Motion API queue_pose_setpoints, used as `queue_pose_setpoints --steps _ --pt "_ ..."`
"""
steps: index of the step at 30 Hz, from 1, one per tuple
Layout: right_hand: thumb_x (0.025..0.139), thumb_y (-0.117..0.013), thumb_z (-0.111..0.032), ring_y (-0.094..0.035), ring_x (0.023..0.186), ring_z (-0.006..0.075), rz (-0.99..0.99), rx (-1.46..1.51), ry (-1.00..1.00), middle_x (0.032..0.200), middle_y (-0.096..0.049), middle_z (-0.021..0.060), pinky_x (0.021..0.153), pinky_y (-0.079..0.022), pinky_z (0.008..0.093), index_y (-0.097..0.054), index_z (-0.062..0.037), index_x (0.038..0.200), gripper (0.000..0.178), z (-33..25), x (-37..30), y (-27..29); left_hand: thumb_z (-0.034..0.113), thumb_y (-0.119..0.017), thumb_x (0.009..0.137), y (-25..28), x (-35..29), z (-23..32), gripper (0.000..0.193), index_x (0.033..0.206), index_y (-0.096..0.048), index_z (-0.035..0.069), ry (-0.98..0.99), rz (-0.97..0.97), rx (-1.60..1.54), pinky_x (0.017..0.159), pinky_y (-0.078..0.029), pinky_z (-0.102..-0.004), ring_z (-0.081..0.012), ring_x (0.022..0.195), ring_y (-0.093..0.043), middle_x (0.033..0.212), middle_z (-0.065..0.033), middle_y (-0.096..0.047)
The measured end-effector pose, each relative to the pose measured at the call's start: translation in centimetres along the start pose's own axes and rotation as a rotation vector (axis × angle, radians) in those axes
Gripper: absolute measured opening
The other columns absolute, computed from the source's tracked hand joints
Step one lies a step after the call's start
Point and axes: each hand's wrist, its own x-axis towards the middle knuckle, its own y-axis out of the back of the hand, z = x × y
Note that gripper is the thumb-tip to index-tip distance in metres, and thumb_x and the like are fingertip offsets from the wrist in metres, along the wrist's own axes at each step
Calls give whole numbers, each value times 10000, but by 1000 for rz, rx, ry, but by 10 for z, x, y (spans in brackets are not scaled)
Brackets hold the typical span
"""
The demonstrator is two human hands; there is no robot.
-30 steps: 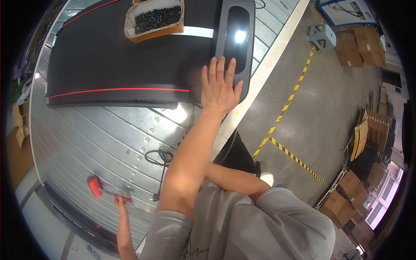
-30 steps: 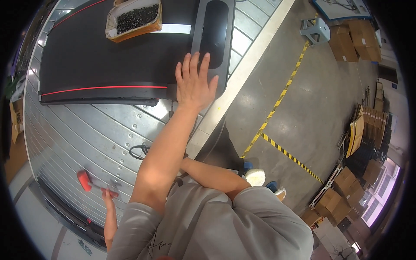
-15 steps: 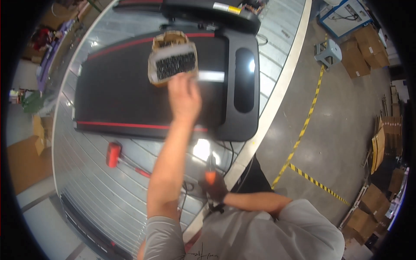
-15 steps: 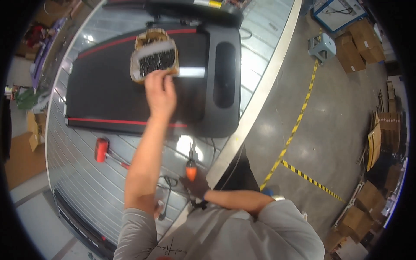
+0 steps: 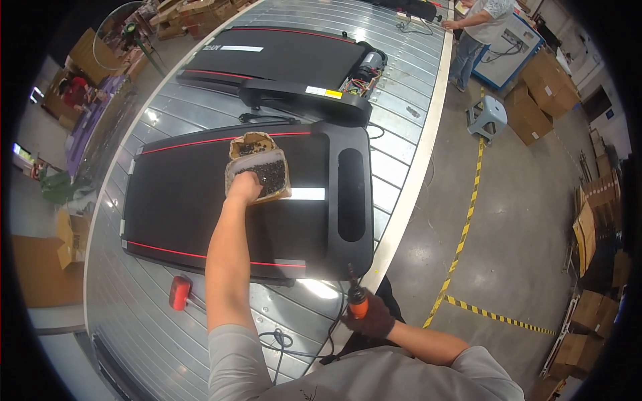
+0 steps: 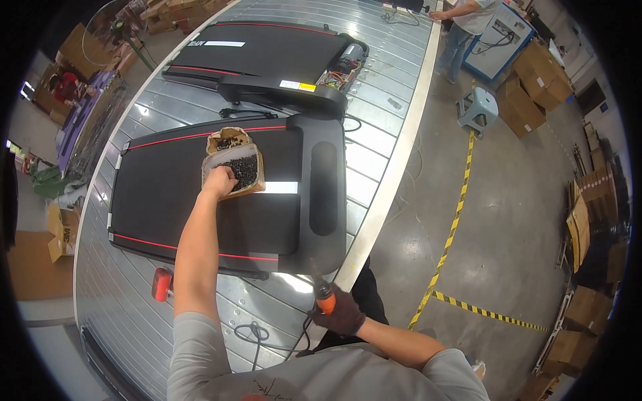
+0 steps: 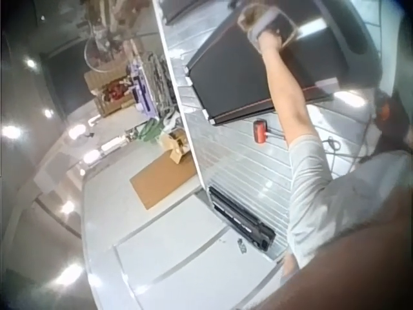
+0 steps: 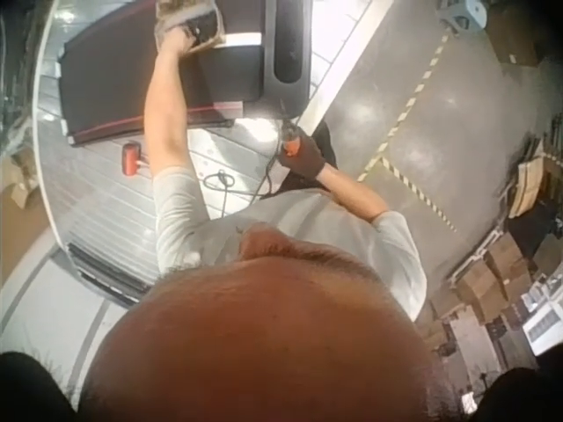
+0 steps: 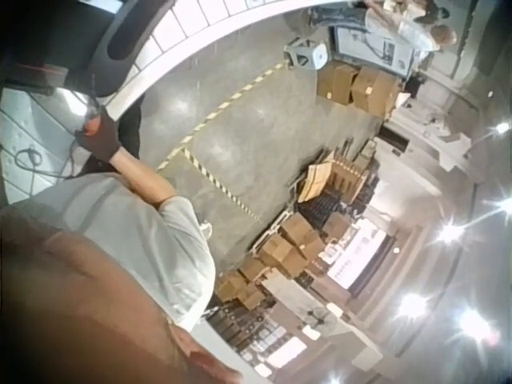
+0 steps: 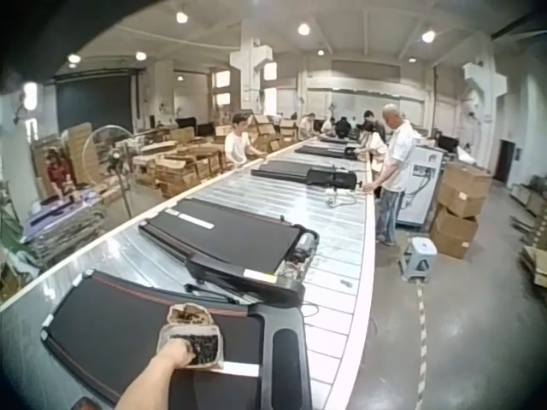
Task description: Assembling the base and motor housing of electric treadmills on a factory production line.
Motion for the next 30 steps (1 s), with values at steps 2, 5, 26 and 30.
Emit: queue_pose_setpoints --steps 2,5,26,30 --pt "777 -859 -325 -706 774 285 24 -5 6 833 -684 94 725 -571 408 -550 -70 1102 516 4 1 24 169 -784 837 0 -6 -2 194 996 -768 57 9 0 -10 932 -550 -450 -367 1026 -713 1020 -189 -758" --pt "777 -857 -303 -713 804 298 56 -70 -68 851 -687 109 735 -570 412 -557 -71 1112 506 -18 3 63 149 -773 853 -7 -22 -1 191 1011 -758 43 67 222 -165 894 -550 -448 -369 981 -719 986 -185 -757" --pt "749 -782 -388 -699 933 415 -344 -482 36 985 -722 191 825 -556 499 -626 -100 1152 519 -29 -3 243 119 -686 1001 -97 -288 255 132 1038 -681 -7 371 -145 -2120 781 -577 -253 -181 863 -678 1009 -135 -717" --pt "743 -786 -393 -690 959 423 -438 -370 126 995 -722 195 843 -556 494 -629 -101 1164 536 -11 5 290 102 -692 994 -112 -287 292 133 1042 -686 -21 357 -68 -2023 802 -583 -270 -183 862 -693 1030 -148 -730"
